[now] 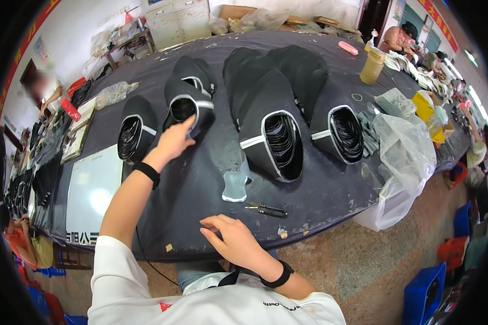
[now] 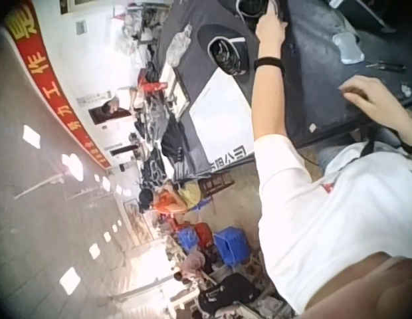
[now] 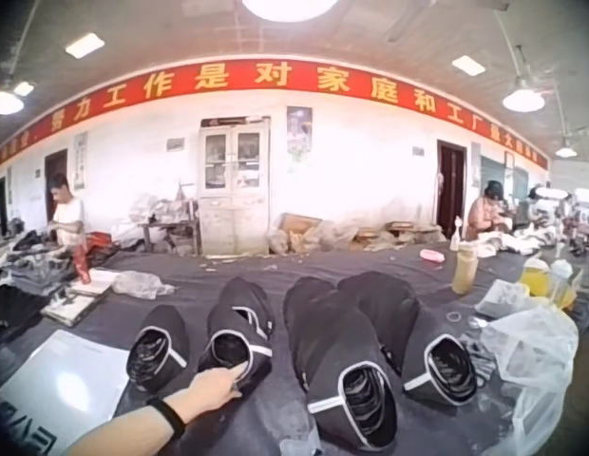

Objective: The person unwraps a lollipop and discards the wrapper. They then pick up a shoe component and a grey patch, peeling a plastic film from the patch before pressing it onto the component.

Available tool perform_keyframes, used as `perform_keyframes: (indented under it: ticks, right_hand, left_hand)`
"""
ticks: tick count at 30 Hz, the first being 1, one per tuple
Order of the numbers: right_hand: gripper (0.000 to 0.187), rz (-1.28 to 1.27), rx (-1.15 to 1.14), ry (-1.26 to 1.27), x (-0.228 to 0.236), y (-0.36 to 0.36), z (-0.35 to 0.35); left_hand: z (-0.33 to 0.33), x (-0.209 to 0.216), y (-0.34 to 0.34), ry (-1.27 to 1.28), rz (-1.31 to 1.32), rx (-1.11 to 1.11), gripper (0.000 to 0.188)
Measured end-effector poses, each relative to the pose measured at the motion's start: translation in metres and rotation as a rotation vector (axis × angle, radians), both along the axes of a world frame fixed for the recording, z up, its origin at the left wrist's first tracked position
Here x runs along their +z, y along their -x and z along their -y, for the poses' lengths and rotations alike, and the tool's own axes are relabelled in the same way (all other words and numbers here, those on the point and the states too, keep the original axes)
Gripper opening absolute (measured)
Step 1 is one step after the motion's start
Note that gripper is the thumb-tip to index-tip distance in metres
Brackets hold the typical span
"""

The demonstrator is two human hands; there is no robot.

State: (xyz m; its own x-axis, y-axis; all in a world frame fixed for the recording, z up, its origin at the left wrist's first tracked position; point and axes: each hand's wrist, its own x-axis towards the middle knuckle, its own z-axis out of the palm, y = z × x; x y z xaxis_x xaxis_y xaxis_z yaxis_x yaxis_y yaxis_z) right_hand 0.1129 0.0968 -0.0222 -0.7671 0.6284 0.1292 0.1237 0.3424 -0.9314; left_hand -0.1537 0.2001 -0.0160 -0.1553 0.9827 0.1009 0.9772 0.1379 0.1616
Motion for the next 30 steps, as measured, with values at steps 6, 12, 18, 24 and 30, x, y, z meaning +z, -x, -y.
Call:
perform_keyframes:
  ticks: [6,12,18,24,30]
  right_hand:
    - [0.027,0.117,-0.242,-0.147,0.001,-0.019,-0.018]
    - [0.041,0.27,-0.426,-0.344,-0.019,-0.008,-0.037]
    - [0.046,0.405,-0.428,-0.405,-0.031,-0.001,-0.057]
    - [0.035,0.136,-0.548,-0.529,-0.014,-0.006,-0.057]
    - [0.014,-0.019,-0.747,-0.436,0.016,-0.042,-0.029]
  left_hand:
    - [-0.033,-0.017,0.013,-0.383,-0.374,0.22,0.076]
    - [-0.038,-0.032,0.016,-0.118,-0.104,-0.096,0.094]
    - [-0.041,-0.025,0.024,-0.254,-0.234,0.414,0.079]
    - [-0.03,-0.002,0.0,-0.038,-0.123,0.481,0.099]
    - [0.06,0.009,0.002,0.131,-0.246,0.441,0.088]
